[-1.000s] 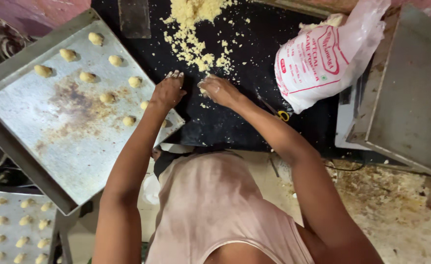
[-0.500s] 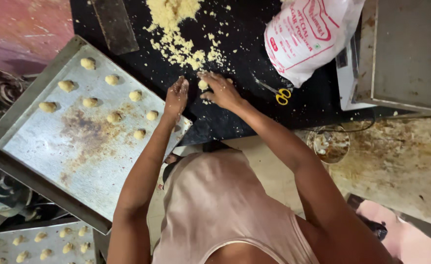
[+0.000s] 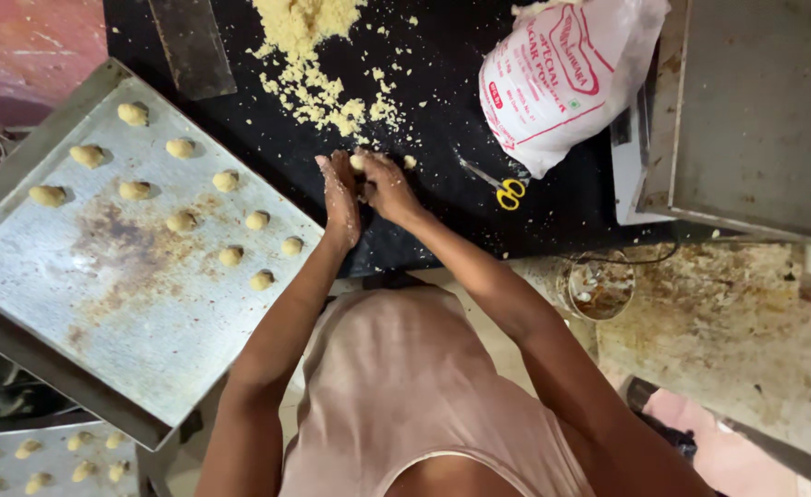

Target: The person portions out small balls of dough by hand and places them in rows on metal baking trays.

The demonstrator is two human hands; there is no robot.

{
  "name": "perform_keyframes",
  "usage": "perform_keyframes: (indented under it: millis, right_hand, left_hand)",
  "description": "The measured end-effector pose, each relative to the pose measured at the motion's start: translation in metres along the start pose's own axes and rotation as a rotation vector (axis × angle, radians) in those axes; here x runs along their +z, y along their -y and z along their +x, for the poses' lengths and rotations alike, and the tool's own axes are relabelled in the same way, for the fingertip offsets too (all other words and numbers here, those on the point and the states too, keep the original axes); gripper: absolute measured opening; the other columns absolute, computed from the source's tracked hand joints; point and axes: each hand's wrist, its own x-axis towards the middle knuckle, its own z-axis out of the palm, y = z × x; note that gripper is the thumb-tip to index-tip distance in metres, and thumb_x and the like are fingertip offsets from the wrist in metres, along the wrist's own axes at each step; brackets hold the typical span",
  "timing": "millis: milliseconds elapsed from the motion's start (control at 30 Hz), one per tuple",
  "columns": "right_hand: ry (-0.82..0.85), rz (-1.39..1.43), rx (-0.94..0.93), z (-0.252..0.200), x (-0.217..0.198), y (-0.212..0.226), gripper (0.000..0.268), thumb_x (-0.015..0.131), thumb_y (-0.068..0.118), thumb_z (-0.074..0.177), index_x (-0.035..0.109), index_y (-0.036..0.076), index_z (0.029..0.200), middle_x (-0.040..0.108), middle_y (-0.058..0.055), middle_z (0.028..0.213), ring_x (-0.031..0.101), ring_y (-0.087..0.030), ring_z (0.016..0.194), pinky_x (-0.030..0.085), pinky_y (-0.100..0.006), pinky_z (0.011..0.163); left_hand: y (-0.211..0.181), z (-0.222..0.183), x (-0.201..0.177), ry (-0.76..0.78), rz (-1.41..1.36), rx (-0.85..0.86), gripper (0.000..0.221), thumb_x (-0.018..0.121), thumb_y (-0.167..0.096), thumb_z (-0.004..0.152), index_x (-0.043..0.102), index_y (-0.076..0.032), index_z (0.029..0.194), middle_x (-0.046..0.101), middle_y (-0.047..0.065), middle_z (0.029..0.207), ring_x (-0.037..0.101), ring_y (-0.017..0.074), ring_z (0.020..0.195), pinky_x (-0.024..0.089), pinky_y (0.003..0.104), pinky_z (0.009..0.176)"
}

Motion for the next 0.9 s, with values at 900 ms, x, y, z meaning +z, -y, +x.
perform_keyframes:
  millis: [900]
  right_hand:
    - [0.179,-0.140,-0.333,0.032,-0.008,-0.023,0.058,0.074,0.002,0.085,0.054,-0.002,0.140,0.059,-0.023,0.138,0.053,-0.039,0.129,0.041,-0.049,0.110]
  left_hand:
    - [0.004,-0.003,0.005,-0.273,-0.169,0.139,0.104,0.024,-0.079,0.093,0.025,0.000,0.161,0.030,0.021,0.167,0.029,0.0340,0.155,0.021,0.046,0.126]
